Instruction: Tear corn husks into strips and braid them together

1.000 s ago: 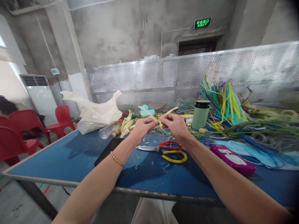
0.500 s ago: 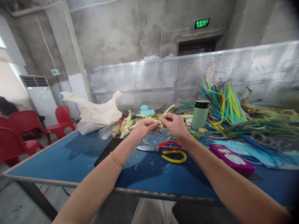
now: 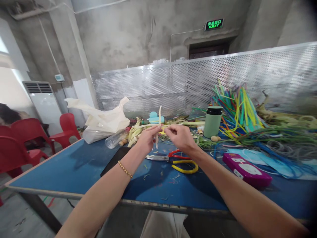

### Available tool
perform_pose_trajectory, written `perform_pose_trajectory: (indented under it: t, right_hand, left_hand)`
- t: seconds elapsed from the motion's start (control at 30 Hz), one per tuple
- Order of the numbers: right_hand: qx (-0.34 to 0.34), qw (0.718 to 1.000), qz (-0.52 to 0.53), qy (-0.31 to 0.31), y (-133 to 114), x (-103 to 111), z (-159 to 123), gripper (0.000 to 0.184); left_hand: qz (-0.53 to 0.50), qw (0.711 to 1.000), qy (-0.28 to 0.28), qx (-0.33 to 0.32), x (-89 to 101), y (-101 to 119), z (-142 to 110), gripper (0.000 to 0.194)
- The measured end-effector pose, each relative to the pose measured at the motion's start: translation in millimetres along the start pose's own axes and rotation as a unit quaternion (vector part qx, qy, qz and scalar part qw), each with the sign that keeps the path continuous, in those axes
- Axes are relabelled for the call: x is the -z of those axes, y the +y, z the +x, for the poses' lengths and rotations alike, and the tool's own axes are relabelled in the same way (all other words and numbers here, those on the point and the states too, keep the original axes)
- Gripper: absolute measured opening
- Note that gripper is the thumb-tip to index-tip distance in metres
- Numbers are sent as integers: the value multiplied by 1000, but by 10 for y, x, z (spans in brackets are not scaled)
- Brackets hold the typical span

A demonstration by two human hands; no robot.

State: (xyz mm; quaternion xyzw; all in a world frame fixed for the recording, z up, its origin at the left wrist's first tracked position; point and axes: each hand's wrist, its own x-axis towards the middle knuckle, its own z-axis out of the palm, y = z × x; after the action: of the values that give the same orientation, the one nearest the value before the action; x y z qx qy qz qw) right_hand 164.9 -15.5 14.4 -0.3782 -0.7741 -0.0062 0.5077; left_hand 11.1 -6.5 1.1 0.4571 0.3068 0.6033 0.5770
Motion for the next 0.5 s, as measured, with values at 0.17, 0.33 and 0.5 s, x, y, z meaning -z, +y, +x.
perform_pose_trajectory:
  t: [0.17, 0.33, 0.5]
  right_hand:
    - [-54, 990, 96, -91, 51, -172, -37, 32]
    - [-87, 978, 162, -96, 82, -243, -58, 27]
    - [-171, 955, 224, -94, 26, -250, -75, 22]
  left_hand:
    - [-35, 999, -24, -31, -50, -69, -23, 30]
    - [-62, 997, -49, -8, -88, -93, -28, 33]
    - [-70, 995, -69, -11, -98, -88, -39, 35]
